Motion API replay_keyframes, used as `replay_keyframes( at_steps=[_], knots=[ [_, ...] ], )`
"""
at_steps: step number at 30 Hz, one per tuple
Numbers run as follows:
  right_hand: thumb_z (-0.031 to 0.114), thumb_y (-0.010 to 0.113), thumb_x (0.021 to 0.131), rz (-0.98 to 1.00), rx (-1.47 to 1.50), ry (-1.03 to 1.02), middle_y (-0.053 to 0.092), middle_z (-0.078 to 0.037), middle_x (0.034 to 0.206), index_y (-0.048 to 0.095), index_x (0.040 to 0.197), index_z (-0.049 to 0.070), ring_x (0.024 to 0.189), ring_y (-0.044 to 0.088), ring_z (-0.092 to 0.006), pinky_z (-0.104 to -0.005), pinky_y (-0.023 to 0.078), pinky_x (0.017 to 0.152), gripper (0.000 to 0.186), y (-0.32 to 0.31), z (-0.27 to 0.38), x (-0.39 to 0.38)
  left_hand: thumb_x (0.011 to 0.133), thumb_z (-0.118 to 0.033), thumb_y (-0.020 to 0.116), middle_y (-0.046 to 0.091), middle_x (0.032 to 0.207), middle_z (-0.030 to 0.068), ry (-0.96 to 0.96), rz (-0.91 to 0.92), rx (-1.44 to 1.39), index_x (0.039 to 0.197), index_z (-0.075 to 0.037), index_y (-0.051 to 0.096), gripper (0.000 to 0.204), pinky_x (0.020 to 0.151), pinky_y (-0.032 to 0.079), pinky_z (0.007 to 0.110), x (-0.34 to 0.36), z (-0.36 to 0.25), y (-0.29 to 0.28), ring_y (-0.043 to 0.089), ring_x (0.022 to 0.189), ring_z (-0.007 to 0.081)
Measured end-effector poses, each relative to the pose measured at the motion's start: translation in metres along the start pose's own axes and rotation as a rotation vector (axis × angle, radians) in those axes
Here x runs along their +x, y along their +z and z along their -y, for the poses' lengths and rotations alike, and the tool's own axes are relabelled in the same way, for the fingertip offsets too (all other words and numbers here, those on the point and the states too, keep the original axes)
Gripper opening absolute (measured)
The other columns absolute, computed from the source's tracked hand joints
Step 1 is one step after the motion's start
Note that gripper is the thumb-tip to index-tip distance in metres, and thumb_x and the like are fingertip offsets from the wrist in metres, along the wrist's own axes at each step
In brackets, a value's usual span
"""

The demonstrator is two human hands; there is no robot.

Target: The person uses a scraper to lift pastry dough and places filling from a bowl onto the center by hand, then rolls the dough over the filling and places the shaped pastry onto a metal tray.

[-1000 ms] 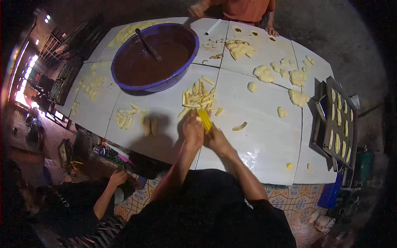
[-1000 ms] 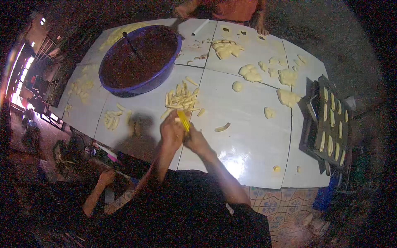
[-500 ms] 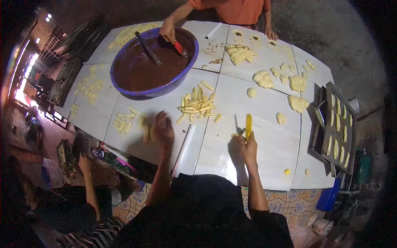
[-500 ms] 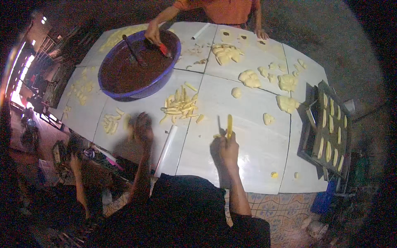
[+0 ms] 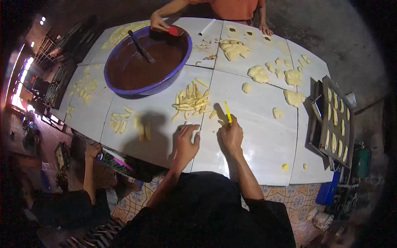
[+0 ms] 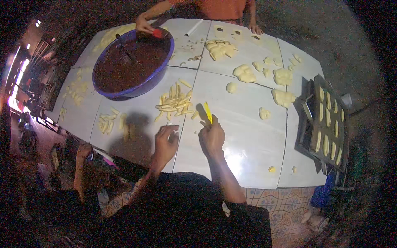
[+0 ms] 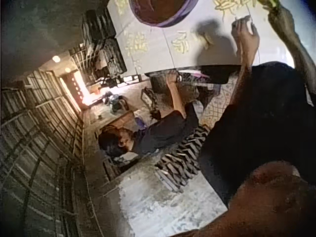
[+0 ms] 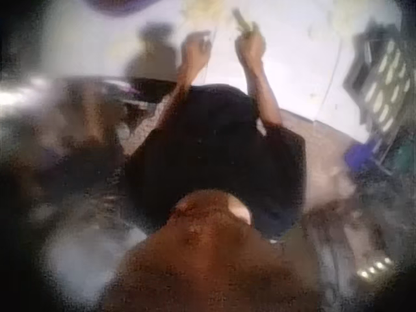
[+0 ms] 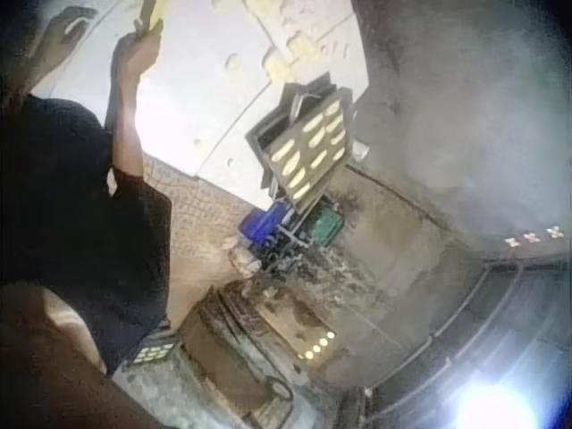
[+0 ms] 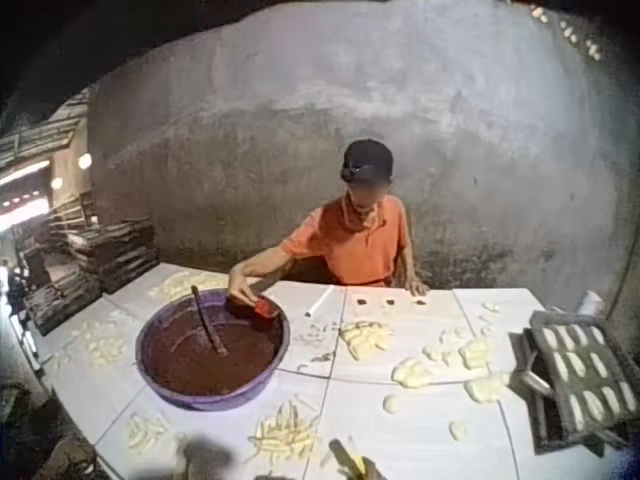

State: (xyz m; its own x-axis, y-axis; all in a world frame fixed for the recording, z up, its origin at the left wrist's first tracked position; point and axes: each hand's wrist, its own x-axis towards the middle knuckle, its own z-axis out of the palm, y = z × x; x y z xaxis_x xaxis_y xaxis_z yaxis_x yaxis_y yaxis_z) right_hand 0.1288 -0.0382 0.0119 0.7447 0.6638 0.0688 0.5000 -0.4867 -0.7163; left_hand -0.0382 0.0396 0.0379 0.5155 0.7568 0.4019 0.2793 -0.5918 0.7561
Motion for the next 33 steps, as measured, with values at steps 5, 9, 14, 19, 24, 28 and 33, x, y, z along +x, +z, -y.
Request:
replay_keyframes(
  at_steps=[5,9,14,19,24,28,33],
  knots=[
    [0.010,0.067,0.079,0.200,0.690,0.243,0.058,-0.004,0.071,0.053,0.112,-0.005,0.060,0.053,-0.0090,-0.0241,0.044,0.054,0.039,0.003,0.025,0.015,0.078,0.000,0.059,0.063,0.095,0.0154,-0.058,-0.074,-0.012,0.096,-0.001,0.061,0.019,0.082,0.046,0.038,0.001,0.000,-0.007,0.059,0.093,0.0327],
    [0.016,0.063,0.086,0.027,0.743,0.071,0.061,-0.005,0.080,0.052,0.119,-0.007,0.067,0.057,-0.0099,-0.0230,0.045,0.062,0.041,0.017,0.043,0.040,0.080,-0.004,0.059,0.058,0.106,0.0181,-0.229,-0.250,0.263,0.105,-0.003,0.059,0.025,0.086,0.044,0.040,0.002,0.023,-0.016,0.055,0.103,0.0330],
    [0.026,0.060,0.089,-0.091,0.615,-0.089,0.061,-0.006,0.085,0.052,0.121,-0.006,0.067,0.053,-0.0106,-0.0245,0.044,0.064,0.046,0.028,0.031,0.030,0.085,-0.017,0.056,0.054,0.119,0.0194,-0.183,-0.307,1.003,0.125,-0.005,0.051,0.042,0.102,0.031,0.049,-0.002,0.101,-0.049,0.042,0.120,0.0380],
    [0.022,0.063,0.088,0.014,0.738,0.003,0.058,-0.002,0.083,0.055,0.118,-0.005,0.060,0.042,-0.0033,-0.0190,0.035,0.051,0.041,0.005,0.028,-0.021,0.089,-0.020,0.051,0.048,0.127,0.0216,-0.184,-0.259,1.106,0.128,-0.002,0.046,0.044,0.106,0.026,0.051,-0.024,0.143,-0.060,0.039,0.124,0.0393],
    [0.020,0.061,0.090,0.082,0.712,0.152,0.054,0.003,0.074,0.056,0.119,-0.001,0.054,0.040,-0.0024,-0.0194,0.033,0.047,0.036,0.000,-0.009,-0.054,0.089,-0.015,0.049,0.051,0.121,0.0209,-0.355,-0.046,0.849,0.124,0.000,0.048,0.038,0.104,0.028,0.051,-0.004,0.096,-0.054,0.044,0.117,0.0375],
    [0.020,0.053,0.094,0.129,0.733,0.154,0.048,0.006,0.065,0.058,0.115,0.000,0.050,0.035,-0.0018,-0.0197,0.028,0.044,0.029,-0.003,0.012,-0.068,0.092,-0.015,0.043,0.054,0.112,0.0200,-0.009,-0.427,0.618,0.119,0.001,0.050,0.032,0.099,0.035,0.046,-0.008,0.113,-0.066,0.051,0.107,0.0319],
    [0.016,0.042,0.098,0.297,0.685,0.176,0.046,0.004,0.058,0.054,0.089,-0.001,0.047,0.038,-0.0051,-0.0225,0.030,0.043,0.023,-0.029,0.041,-0.076,0.096,-0.020,0.042,0.058,0.096,0.0134,-0.398,-0.706,-0.769,0.116,-0.003,0.052,0.029,0.072,0.047,0.035,0.020,0.094,-0.044,0.056,0.082,0.0229]
  ],
)
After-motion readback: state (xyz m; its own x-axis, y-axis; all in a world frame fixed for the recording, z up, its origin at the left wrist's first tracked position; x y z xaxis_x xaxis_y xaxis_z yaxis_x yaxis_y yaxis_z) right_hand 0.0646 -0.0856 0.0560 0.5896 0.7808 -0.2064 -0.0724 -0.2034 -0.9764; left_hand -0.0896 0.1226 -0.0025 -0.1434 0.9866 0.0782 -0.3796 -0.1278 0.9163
